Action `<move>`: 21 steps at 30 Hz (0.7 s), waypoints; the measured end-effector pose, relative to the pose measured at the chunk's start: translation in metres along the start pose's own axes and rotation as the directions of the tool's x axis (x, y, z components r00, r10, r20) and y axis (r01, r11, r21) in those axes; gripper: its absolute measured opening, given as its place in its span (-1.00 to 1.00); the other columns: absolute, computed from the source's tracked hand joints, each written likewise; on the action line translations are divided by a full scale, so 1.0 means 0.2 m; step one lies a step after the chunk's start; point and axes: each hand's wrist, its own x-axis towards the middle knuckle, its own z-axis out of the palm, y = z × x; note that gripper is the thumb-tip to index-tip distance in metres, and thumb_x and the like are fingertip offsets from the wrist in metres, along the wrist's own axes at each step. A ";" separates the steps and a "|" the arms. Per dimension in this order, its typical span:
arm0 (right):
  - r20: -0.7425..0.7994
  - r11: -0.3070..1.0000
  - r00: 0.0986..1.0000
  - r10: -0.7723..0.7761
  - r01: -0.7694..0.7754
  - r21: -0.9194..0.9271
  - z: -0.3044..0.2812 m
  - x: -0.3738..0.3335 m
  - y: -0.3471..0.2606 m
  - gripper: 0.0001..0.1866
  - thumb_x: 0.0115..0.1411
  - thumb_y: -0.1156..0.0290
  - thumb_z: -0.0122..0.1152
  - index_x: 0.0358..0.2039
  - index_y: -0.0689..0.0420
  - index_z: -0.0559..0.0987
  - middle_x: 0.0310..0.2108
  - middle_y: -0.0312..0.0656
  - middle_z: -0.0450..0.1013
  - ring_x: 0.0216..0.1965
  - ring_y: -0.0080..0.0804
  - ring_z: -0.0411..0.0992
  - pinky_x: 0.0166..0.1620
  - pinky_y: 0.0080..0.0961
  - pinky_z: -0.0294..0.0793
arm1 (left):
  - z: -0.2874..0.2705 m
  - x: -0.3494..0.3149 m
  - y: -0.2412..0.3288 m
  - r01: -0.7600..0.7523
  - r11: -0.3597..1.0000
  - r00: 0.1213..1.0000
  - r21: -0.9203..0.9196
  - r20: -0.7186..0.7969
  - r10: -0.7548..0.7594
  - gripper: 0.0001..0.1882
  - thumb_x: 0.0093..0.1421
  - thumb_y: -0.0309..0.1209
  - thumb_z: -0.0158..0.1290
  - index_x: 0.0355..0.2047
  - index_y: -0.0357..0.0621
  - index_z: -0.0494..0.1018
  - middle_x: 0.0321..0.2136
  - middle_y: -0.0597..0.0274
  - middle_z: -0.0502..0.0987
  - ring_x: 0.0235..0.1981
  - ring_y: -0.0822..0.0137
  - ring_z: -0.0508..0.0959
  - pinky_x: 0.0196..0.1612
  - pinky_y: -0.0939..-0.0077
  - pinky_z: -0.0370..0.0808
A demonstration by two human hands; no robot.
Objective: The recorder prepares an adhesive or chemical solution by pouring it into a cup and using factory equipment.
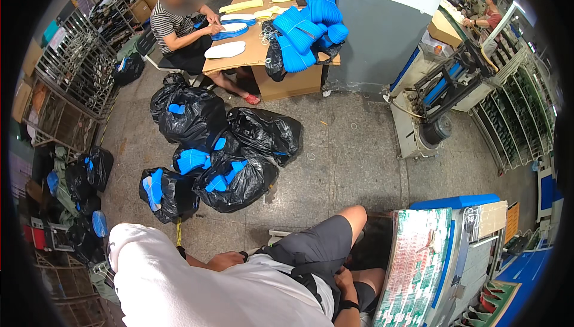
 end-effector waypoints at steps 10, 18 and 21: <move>0.019 1.000 1.000 0.008 -0.008 -0.023 -0.01 0.00 0.00 -0.61 -0.08 0.51 0.30 -0.16 0.26 0.62 -0.25 0.16 0.62 -0.11 0.06 0.62 -0.02 -0.27 0.55 | 0.03 0.00 -0.05 -0.053 0.999 0.999 -0.008 -0.013 0.053 -0.54 0.24 -0.24 0.05 0.13 -0.08 0.49 0.16 0.13 0.49 0.32 0.11 0.37 0.34 0.33 0.38; 0.038 0.999 0.999 0.010 -0.009 -0.040 -0.01 0.01 0.00 -0.59 -0.08 0.49 0.28 -0.13 0.23 0.64 -0.20 0.16 0.64 -0.08 0.09 0.62 -0.01 -0.25 0.55 | 0.03 0.00 -0.04 -0.043 0.999 0.999 -0.026 -0.017 0.043 -0.53 0.23 -0.26 0.05 0.14 -0.06 0.50 0.17 0.14 0.49 0.32 0.14 0.37 0.34 0.34 0.38; 0.038 1.000 0.999 0.001 0.000 -0.020 -0.01 0.01 0.00 -0.59 -0.07 0.49 0.27 -0.13 0.22 0.65 -0.20 0.16 0.64 -0.08 0.09 0.62 -0.01 -0.26 0.56 | 0.04 0.00 -0.07 -0.048 0.999 0.999 0.000 -0.023 0.048 -0.54 0.22 -0.27 0.05 0.13 -0.04 0.51 0.16 0.15 0.50 0.32 0.15 0.37 0.34 0.35 0.39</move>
